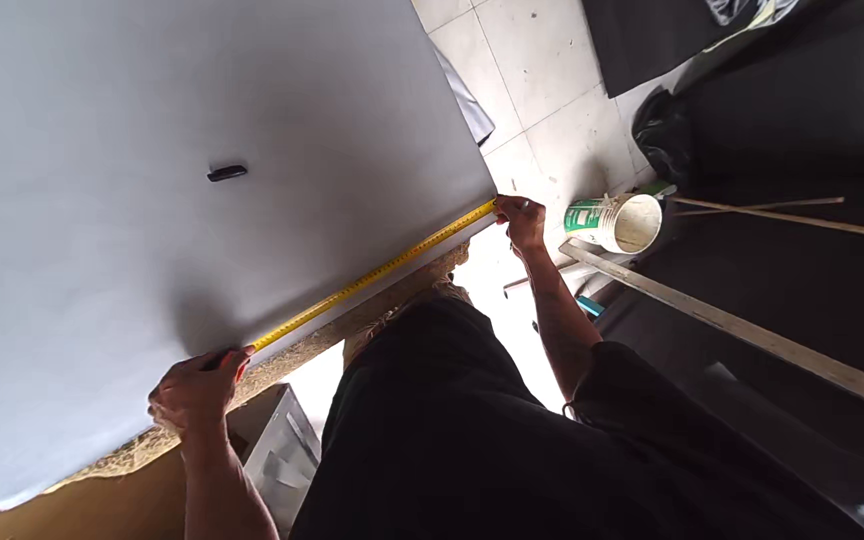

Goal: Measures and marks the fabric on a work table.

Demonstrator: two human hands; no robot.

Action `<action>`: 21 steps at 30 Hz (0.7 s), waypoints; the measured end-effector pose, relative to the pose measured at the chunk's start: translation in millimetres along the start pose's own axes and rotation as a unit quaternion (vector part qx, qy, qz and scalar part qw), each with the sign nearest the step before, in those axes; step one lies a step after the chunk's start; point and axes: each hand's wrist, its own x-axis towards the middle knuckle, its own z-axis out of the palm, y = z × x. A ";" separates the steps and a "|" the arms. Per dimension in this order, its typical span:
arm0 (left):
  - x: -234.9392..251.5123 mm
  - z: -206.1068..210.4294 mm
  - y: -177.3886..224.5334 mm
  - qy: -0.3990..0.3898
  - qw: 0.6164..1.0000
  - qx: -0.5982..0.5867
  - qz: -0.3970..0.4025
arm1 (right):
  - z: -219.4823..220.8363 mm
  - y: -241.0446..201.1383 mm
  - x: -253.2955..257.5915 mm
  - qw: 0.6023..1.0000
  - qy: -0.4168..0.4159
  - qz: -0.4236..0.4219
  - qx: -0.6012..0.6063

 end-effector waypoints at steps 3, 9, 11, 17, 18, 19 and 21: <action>4.7 -0.8 2.1 -0.021 0.999 0.025 -0.003 | -6.8 4.2 8.2 0.999 -0.024 -0.005 -0.020; 11.6 -2.2 -2.8 -0.045 0.998 0.043 -0.014 | -4.0 4.9 8.9 0.999 -0.035 -0.004 -0.015; 14.6 -3.2 -2.3 -0.052 0.998 0.041 -0.023 | -2.7 4.6 9.5 0.999 -0.035 -0.006 -0.025; 18.1 -9.1 11.6 -0.081 0.994 0.060 -0.050 | -39.4 -15.7 22.3 0.987 0.062 -0.142 0.047; 15.6 -11.5 11.0 -0.091 0.991 0.064 -0.068 | -43.7 -23.5 26.0 0.975 0.055 -0.177 0.124; 15.3 -13.7 11.3 -0.096 0.990 0.061 -0.082 | -43.6 -34.8 27.8 0.963 0.041 -0.202 0.176; 18.2 -13.9 14.6 -0.088 0.991 0.043 -0.091 | -29.3 -61.9 26.2 0.959 -0.010 -0.211 0.191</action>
